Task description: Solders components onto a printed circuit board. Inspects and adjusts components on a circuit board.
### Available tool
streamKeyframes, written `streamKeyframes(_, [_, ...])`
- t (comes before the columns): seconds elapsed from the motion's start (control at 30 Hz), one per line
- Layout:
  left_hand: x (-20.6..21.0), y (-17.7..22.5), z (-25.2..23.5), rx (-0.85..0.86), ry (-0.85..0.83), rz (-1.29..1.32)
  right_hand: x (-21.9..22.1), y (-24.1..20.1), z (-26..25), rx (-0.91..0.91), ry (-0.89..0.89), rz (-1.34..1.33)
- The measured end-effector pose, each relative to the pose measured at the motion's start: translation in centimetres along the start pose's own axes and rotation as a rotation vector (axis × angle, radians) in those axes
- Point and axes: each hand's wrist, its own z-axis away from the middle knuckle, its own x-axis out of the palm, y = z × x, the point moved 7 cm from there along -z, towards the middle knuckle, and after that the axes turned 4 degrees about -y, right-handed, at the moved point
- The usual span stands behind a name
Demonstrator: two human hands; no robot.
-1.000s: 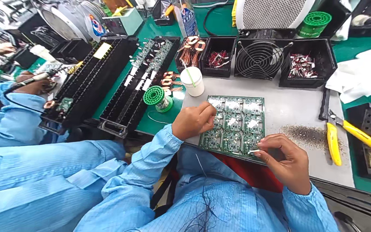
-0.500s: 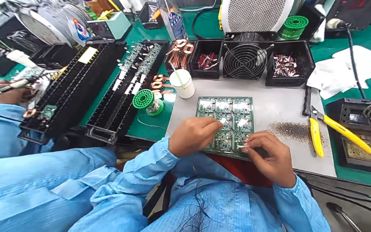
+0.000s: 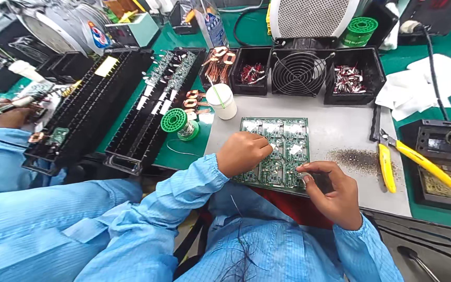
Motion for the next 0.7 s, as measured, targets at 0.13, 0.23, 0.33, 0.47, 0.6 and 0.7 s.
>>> streamKeyframes(0.13, [-0.16, 0.46, -0.39, 0.018, -0.005, -0.045, -0.05, -0.17, -0.03, -0.005, 0.001, 0.025])
streamKeyframes(0.23, [-0.17, 0.56, -0.66, 0.001, -0.027, -0.043, -0.03, -0.18, -0.09, 0.0, 0.001, 0.037])
streamKeyframes(0.33, [-0.03, 0.56, -0.91, -0.027, -0.062, -0.031, -0.03, -0.18, -0.1, 0.0, -0.002, 0.046])
streamKeyframes(0.47, [0.03, 0.64, -0.99, -0.03, -0.062, -0.017, -0.02, -0.22, -0.13, -0.006, -0.004, 0.052])
streamKeyframes(0.6, [0.18, 0.69, -0.94, -0.024, -0.056, -0.013, -0.04, -0.28, -0.11, -0.011, -0.006, 0.06])
streamKeyframes(0.7, [0.28, 0.71, -0.77, -0.015, -0.03, -0.02, -0.03, -0.31, -0.15, -0.013, -0.005, 0.059])
